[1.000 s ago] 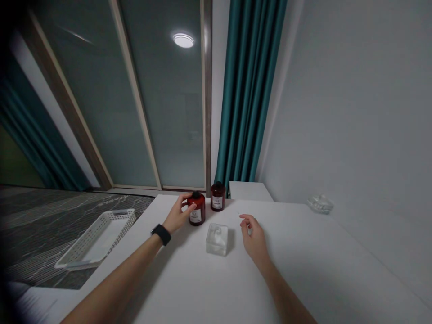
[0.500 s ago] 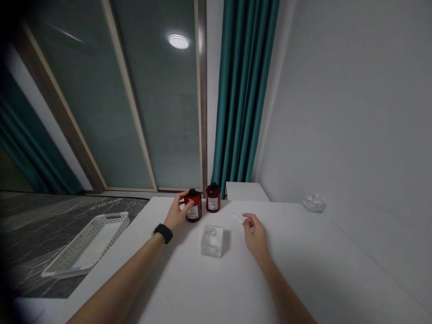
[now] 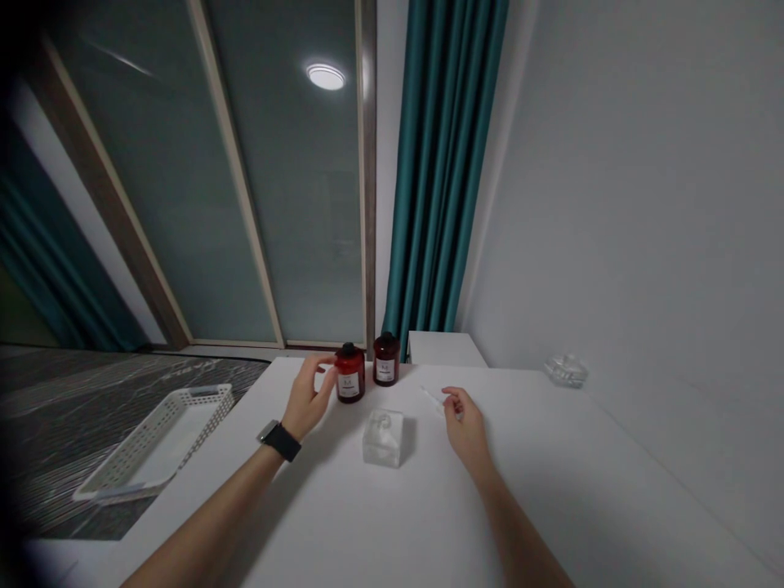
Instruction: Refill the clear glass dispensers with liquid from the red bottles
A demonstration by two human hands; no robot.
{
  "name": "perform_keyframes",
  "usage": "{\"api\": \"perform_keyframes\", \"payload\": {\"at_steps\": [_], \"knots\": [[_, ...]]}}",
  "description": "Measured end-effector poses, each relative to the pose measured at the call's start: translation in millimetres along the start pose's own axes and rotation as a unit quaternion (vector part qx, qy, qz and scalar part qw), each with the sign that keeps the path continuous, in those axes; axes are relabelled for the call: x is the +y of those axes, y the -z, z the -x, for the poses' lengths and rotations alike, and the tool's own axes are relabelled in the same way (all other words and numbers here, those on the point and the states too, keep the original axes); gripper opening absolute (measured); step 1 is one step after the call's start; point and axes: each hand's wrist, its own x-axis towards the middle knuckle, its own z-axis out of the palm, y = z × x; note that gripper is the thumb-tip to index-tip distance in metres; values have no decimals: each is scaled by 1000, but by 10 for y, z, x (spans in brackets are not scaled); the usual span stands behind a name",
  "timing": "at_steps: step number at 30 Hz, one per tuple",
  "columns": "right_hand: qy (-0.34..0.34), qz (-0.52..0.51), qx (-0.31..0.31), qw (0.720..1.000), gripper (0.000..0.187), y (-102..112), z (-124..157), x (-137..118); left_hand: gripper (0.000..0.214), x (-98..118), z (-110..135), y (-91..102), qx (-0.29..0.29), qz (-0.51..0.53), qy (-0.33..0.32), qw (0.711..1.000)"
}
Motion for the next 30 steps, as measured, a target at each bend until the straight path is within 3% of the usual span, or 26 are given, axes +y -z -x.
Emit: {"api": "perform_keyframes", "payload": {"at_steps": [6, 15, 23, 30], "knots": [[29, 55, -15, 998, 24, 27, -63, 192, 26, 208, 521, -42, -166, 19, -144, 975], [26, 187, -46, 981, 30, -74, 57, 243, 68, 60, 636, -247, -274, 28, -83, 958], [33, 234, -79, 969, 21, -66, 65, 176, 64, -86, 701, -321, -292, 41, -58, 954], [44, 208, -77, 974, 16, -45, 80, 114, 62, -83, 688, -313, -301, 36, -40, 952]]}}
